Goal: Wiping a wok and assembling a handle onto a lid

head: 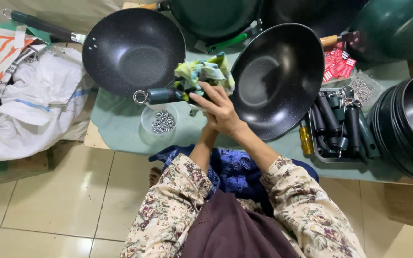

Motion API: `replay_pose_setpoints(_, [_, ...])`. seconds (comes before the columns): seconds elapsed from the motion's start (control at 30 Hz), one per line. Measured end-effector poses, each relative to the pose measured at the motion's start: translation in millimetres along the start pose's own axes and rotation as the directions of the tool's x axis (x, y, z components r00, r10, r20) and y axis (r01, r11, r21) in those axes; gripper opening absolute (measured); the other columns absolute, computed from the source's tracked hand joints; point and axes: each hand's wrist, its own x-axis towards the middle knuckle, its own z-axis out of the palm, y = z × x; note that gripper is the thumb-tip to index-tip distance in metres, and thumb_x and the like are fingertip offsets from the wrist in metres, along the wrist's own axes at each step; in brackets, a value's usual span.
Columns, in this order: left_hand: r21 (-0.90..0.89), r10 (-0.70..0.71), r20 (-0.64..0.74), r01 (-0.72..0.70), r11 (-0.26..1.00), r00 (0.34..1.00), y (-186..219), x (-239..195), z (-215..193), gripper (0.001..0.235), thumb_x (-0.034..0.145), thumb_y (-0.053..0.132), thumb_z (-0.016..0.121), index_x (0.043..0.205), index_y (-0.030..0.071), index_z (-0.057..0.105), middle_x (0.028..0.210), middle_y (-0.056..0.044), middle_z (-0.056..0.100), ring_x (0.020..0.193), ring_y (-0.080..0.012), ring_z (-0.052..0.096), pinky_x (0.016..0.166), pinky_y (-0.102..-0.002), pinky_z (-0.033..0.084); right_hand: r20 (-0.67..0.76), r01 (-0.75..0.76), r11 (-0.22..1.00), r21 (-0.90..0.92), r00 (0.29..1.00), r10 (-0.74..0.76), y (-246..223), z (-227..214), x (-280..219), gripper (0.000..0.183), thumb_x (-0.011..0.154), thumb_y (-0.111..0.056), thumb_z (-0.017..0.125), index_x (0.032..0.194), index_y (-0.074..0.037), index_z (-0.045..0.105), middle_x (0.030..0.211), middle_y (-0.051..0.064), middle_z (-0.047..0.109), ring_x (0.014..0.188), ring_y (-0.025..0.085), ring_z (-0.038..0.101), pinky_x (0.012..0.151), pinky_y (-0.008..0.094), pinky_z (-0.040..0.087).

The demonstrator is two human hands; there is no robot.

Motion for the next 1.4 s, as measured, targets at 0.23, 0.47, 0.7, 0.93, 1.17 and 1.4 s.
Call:
replay_pose_setpoints(0.23, [-0.038,0.000,-0.091,-0.004,0.999,0.996,-15.2,8.5,5.3,0.033,0.078,0.017,0.072,0.104,0.000,0.062,0.086,-0.026,0.069,0.090,-0.0479,0.069,0.071,-0.055,0.055,0.008,0.159,0.981,-0.114,0.987,-0.159,-31.3,33.3,29.4,0.023,0.103,-0.014,0.059,0.117,-0.019,0.078,0.129,0.014,0.069,0.092,0.034,0.062,0.075,0.038,0.054])
replay_pose_setpoints(0.47, [-0.101,0.006,-0.162,-0.023,0.995,0.987,-19.9,9.5,20.7,0.036,0.074,0.021,0.079,0.100,0.005,0.061,0.081,-0.022,0.069,0.084,-0.0444,0.071,0.065,-0.051,0.056,0.046,0.064,0.982,-0.178,0.997,-0.057,24.9,-26.7,-20.7,0.032,0.105,-0.008,0.051,0.110,-0.016,0.082,0.121,0.012,0.073,0.092,0.032,0.064,0.080,0.036,0.055])
replay_pose_setpoints(0.7, [0.037,0.260,-0.074,-0.258,0.965,0.963,-3.9,5.1,19.7,0.056,0.073,0.023,0.080,0.116,-0.003,0.054,0.089,-0.033,0.064,0.087,-0.0584,0.065,0.070,-0.069,0.055,-0.047,-0.229,0.965,-0.131,0.973,0.225,58.0,-54.5,-82.9,0.037,0.095,0.013,0.057,0.116,-0.006,0.081,0.119,0.017,0.073,0.099,0.036,0.068,0.090,0.044,0.055])
replay_pose_setpoints(0.93, [0.141,-0.080,0.078,0.068,0.988,0.994,-39.7,31.4,26.7,0.028,0.090,0.029,0.055,0.081,0.003,0.059,0.070,-0.024,0.064,0.079,-0.0491,0.068,0.064,-0.058,0.052,0.020,-0.523,0.820,-0.232,0.841,0.541,104.0,-44.5,-200.3,0.053,0.076,0.014,0.060,0.119,-0.010,0.079,0.117,0.017,0.072,0.111,0.039,0.067,0.097,0.049,0.053])
replay_pose_setpoints(1.17, [0.147,-0.078,0.110,0.061,0.987,0.991,-25.3,29.5,22.2,0.032,0.092,0.030,0.053,0.084,0.000,0.062,0.072,-0.024,0.067,0.079,-0.0463,0.070,0.062,-0.055,0.053,0.018,-0.392,0.790,-0.470,0.891,0.453,132.7,-53.7,-142.6,0.044,0.075,0.002,0.075,0.118,0.003,0.073,0.151,0.032,0.036,0.135,0.056,0.036,0.111,0.061,0.034])
replay_pose_setpoints(1.4, [0.112,-0.061,0.127,0.047,0.993,0.990,-11.6,24.0,14.4,0.033,0.091,0.024,0.053,0.081,-0.006,0.060,0.076,-0.033,0.064,0.083,-0.0519,0.067,0.065,-0.059,0.050,-0.071,-0.586,0.756,-0.292,0.801,0.594,199.3,-43.7,-103.3,0.073,0.082,-0.012,0.075,0.148,-0.006,0.045,0.154,0.040,0.031,0.142,0.051,0.039,0.120,0.057,0.032])
